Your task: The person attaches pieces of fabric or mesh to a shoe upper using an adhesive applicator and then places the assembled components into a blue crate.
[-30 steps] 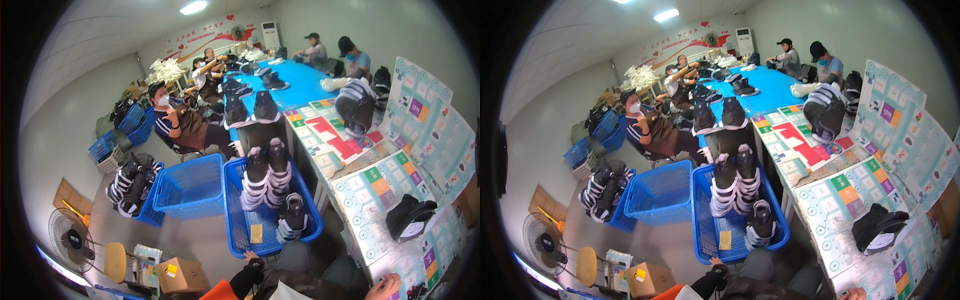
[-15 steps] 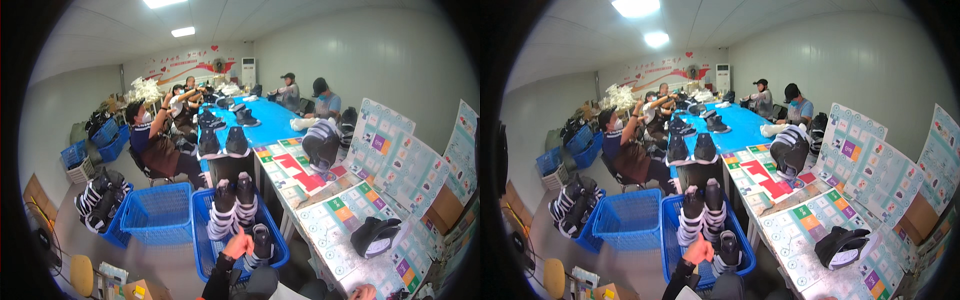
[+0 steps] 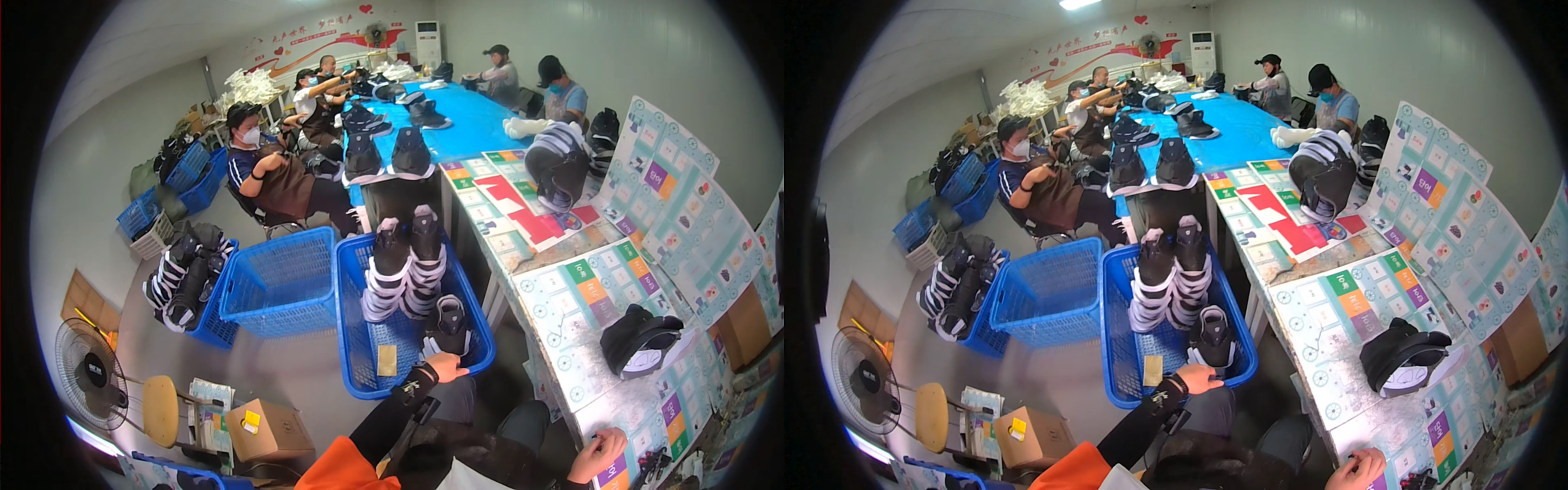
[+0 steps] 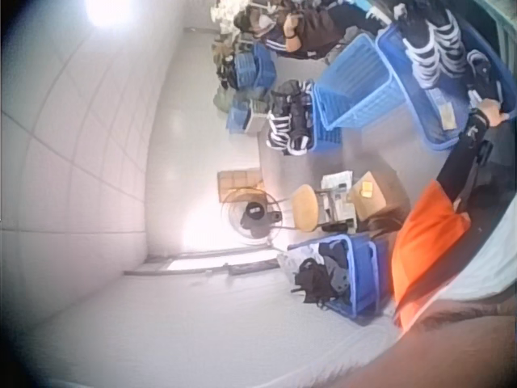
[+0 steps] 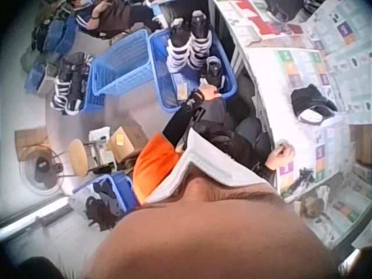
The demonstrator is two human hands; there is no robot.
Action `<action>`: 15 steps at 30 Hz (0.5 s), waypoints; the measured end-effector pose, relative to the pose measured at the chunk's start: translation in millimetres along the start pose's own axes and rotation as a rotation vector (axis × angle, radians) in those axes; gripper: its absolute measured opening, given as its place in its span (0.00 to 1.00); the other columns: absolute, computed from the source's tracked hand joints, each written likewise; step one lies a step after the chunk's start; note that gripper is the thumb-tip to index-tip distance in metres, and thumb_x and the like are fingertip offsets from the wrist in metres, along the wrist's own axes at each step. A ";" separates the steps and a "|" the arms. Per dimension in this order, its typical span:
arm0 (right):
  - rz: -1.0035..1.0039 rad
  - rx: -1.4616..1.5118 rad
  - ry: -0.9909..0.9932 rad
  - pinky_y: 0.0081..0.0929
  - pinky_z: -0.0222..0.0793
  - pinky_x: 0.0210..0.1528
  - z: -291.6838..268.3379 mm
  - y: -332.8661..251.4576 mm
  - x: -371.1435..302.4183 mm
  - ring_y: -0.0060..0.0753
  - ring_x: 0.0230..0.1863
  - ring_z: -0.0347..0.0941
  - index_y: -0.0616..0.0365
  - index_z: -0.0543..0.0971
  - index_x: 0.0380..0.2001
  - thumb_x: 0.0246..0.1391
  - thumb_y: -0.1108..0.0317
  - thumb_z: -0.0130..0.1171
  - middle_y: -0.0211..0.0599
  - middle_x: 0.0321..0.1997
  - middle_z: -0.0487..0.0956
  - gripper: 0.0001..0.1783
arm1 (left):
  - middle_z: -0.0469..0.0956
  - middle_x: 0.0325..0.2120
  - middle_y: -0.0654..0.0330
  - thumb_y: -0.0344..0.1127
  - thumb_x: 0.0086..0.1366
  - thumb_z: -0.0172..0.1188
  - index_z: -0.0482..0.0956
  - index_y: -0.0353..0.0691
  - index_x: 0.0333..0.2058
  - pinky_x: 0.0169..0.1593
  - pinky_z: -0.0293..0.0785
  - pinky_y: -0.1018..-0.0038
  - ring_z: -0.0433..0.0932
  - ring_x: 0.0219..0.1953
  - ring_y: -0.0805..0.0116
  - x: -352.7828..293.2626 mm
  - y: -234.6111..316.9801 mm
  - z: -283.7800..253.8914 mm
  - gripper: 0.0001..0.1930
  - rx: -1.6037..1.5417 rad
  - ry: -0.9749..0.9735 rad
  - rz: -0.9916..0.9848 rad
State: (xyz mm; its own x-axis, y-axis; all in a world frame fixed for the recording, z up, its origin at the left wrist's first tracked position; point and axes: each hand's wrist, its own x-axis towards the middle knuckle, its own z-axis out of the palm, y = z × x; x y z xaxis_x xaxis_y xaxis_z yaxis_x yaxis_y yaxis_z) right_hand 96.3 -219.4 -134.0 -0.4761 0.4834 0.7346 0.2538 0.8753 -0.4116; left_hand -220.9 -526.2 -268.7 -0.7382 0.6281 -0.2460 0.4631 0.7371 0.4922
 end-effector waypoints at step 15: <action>-0.033 -0.162 -0.048 0.52 0.71 0.47 -3.9 14.1 -5.4 0.56 0.42 0.75 0.55 0.83 0.31 0.52 0.75 0.57 0.46 0.36 0.80 0.06 | 0.86 0.41 0.44 0.63 0.67 0.58 0.87 0.34 0.43 0.52 0.79 0.53 0.83 0.47 0.42 7.0 -37.6 74.0 0.32 0.147 -0.184 -0.027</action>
State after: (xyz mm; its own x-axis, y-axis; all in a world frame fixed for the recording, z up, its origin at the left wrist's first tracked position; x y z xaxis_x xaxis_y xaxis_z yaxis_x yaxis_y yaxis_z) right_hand 105.8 -209.7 -141.7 -0.5247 0.4570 0.7182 0.3682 0.8825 -0.2925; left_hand -207.2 -531.0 -350.7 -0.6556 0.6328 -0.4120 0.5210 0.7740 0.3597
